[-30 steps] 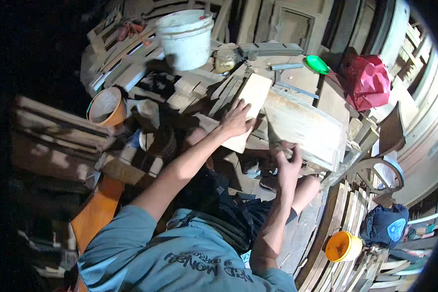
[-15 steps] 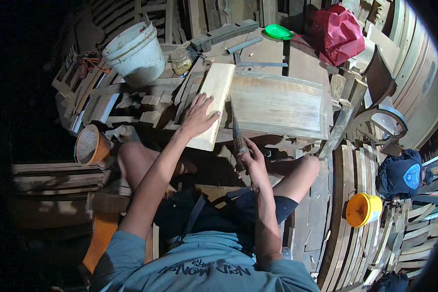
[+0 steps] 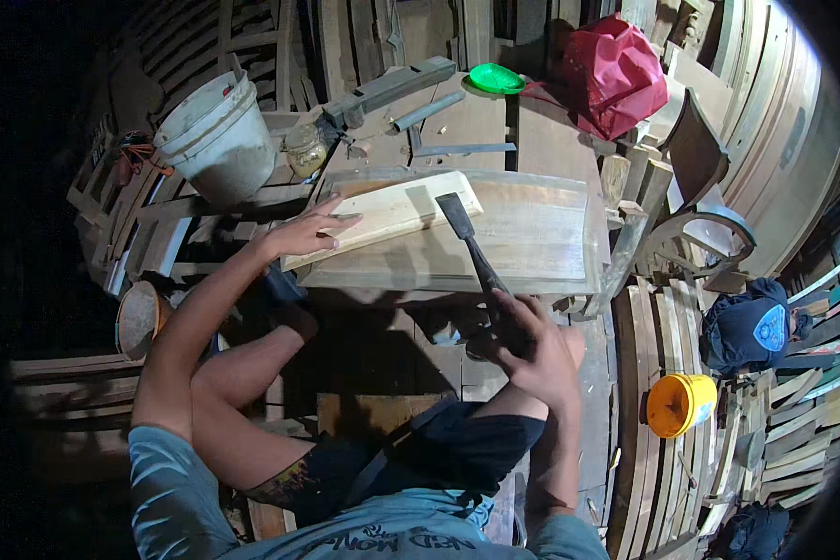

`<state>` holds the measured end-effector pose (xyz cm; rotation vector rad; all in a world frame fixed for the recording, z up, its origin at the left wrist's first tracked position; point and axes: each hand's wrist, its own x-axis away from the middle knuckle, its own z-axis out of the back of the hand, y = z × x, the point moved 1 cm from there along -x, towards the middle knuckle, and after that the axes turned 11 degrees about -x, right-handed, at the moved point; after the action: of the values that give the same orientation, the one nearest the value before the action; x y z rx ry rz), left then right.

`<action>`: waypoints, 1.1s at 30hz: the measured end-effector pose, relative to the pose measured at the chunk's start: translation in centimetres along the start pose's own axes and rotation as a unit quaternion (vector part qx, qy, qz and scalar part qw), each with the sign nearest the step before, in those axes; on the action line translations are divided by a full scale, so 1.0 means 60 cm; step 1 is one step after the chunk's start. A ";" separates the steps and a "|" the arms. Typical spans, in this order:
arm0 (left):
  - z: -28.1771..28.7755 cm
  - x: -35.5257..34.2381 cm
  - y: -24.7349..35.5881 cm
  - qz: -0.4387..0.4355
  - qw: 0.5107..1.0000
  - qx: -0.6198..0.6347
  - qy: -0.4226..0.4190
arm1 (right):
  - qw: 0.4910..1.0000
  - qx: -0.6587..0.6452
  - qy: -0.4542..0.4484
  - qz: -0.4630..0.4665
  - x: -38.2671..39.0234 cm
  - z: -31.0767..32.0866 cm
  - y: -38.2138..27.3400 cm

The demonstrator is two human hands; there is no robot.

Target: Using a chisel to shape a piece of wood.

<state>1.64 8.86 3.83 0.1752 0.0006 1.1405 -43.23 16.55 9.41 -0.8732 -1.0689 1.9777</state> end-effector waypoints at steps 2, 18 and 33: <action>0.006 -0.014 -0.018 0.007 1.000 -0.003 0.002 | 0.999 -0.027 0.007 0.018 -0.037 0.011 0.011; -0.044 -0.169 -0.060 -0.027 0.955 0.198 0.219 | 0.756 -0.473 0.352 0.284 -0.206 -0.062 0.111; -0.022 -0.233 -0.101 0.121 0.966 0.003 0.228 | 0.891 -0.236 0.266 0.283 -0.131 -0.152 0.002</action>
<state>1.17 -6.08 0.46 -0.0877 0.4013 1.4046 -31.77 13.57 7.12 -2.0513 -1.0404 1.7300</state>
